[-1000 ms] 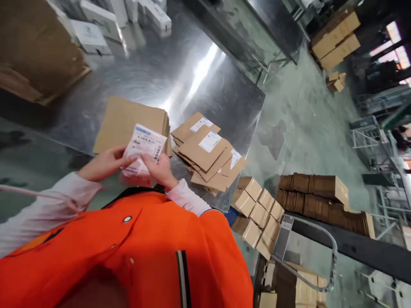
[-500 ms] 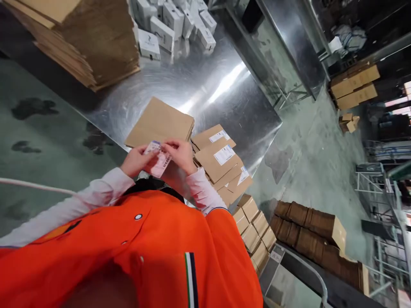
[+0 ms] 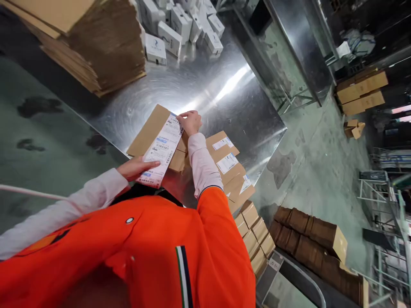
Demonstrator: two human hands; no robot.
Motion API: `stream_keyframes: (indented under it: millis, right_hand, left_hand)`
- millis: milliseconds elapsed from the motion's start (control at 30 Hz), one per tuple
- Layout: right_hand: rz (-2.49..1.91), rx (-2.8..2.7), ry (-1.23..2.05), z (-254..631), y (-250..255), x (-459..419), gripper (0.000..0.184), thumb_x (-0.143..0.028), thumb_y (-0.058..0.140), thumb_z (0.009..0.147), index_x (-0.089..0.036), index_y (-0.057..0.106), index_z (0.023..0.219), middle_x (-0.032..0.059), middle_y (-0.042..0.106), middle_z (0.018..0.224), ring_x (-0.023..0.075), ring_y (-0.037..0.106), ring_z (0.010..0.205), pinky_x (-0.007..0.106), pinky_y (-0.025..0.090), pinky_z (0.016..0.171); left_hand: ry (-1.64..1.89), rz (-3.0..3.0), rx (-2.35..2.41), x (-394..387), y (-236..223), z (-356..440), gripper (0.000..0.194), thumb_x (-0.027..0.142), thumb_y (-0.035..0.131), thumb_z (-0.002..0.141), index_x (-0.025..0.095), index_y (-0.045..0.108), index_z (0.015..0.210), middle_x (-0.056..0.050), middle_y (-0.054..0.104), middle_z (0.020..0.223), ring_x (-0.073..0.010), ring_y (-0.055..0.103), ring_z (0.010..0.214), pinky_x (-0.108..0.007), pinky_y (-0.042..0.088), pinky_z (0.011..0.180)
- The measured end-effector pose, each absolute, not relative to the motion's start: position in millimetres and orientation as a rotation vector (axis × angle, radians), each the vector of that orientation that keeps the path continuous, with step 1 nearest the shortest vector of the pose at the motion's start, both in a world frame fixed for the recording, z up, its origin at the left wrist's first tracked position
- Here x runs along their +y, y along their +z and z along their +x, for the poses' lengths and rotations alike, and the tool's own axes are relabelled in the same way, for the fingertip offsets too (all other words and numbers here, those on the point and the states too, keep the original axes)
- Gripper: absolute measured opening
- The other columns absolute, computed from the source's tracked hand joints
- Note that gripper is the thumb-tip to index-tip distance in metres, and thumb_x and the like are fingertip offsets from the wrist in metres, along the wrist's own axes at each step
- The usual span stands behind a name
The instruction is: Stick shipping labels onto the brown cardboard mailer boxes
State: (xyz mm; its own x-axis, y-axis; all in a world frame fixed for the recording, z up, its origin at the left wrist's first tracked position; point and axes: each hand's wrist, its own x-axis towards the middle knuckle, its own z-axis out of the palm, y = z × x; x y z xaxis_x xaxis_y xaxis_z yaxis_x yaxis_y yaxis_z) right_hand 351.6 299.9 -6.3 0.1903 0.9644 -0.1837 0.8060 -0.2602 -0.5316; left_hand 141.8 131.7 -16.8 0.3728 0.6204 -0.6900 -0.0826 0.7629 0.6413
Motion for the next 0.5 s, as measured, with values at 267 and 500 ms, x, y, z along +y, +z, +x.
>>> stream_keyframes:
  millis: [267,500]
  right_hand:
    - [-1.86,-2.196,0.536,331,-17,284,0.055,-0.03,0.061,0.106,-0.012,0.053,0.158,0.0185,0.042,0.172,0.0306,0.027,0.167,0.062,0.008,0.136]
    - [-1.424,-2.498,0.891,305,-16,188,0.059,-0.047,0.064,0.103,-0.022,0.058,0.156,0.0083,0.041,0.174,0.0261,0.026,0.169,0.053,0.013,0.14]
  left_hand:
    - [0.278,0.684,1.249,63,-38,93,0.045,0.046,0.1,0.036,0.022,0.081,0.069,-0.012,0.083,0.082,-0.0401,0.078,0.088,-0.044,0.066,0.078]
    - [0.608,0.802,1.552,111,1,69,0.051,0.057,0.083,0.069,0.012,0.08,0.092,-0.016,0.083,0.095,-0.034,0.077,0.09,-0.041,0.065,0.078]
